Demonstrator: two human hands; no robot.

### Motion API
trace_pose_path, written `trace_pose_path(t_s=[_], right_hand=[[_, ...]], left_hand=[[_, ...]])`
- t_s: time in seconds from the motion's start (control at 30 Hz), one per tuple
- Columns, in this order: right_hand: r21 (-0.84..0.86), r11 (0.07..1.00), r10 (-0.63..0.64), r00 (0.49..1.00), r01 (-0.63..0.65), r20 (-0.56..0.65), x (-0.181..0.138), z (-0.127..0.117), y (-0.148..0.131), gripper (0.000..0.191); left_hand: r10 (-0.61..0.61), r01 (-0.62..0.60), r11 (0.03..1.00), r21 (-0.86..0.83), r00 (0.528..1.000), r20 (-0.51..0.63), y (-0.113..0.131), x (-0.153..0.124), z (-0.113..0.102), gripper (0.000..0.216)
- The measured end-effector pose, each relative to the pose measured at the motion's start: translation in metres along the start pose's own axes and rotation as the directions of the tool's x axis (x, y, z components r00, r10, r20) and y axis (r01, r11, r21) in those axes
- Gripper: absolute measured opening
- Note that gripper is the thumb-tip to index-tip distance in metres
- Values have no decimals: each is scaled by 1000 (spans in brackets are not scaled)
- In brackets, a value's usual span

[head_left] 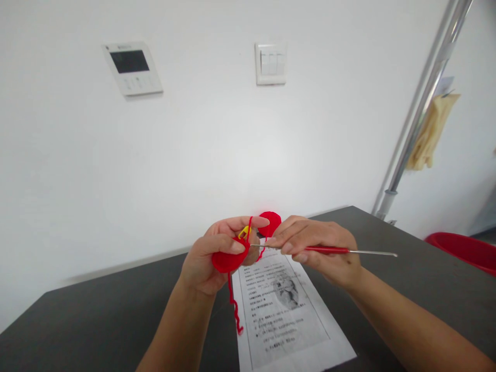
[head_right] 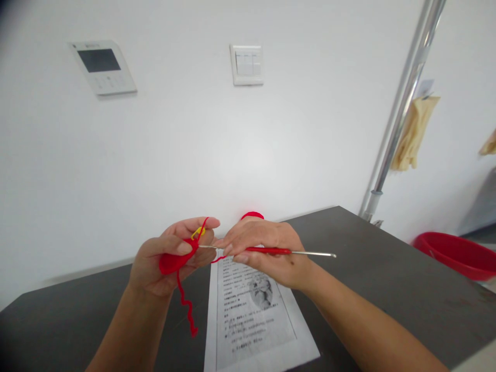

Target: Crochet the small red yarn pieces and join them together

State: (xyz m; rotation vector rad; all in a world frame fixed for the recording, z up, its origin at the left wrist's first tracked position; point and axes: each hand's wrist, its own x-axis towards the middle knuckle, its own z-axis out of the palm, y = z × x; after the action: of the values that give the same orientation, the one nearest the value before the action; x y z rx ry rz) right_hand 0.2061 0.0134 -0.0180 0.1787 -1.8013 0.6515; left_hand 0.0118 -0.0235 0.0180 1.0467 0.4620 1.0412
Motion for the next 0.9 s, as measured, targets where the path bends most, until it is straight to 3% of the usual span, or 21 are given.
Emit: trace_pose_path(t_s=[0.13,0.47,0.67,0.77,0.9], right_hand=[[6,1000,0,998,0,61,1,-7,-1,17],[168,974,176,977,-154,-122,-4,8,0,15],[196,969,161,985,-147,-56,-3,1,2,15],[277,939,216,976,-206,-7,-2,0,2,14],[405,875,325,942,-264,-88,-5,8,6,10]], left_hand=[[-24,24,1000,13,1000,15,-2,1,-2,33],[12,-12,998,61,1000,6,0,-1,-6,34],[14,-14,999,48,1000,13,0,-2,-5,32],[-2,3,994,106,1000,-8,1,-4,-6,31],[87,-62,969,241,991,-97,1,-8,-5,21]])
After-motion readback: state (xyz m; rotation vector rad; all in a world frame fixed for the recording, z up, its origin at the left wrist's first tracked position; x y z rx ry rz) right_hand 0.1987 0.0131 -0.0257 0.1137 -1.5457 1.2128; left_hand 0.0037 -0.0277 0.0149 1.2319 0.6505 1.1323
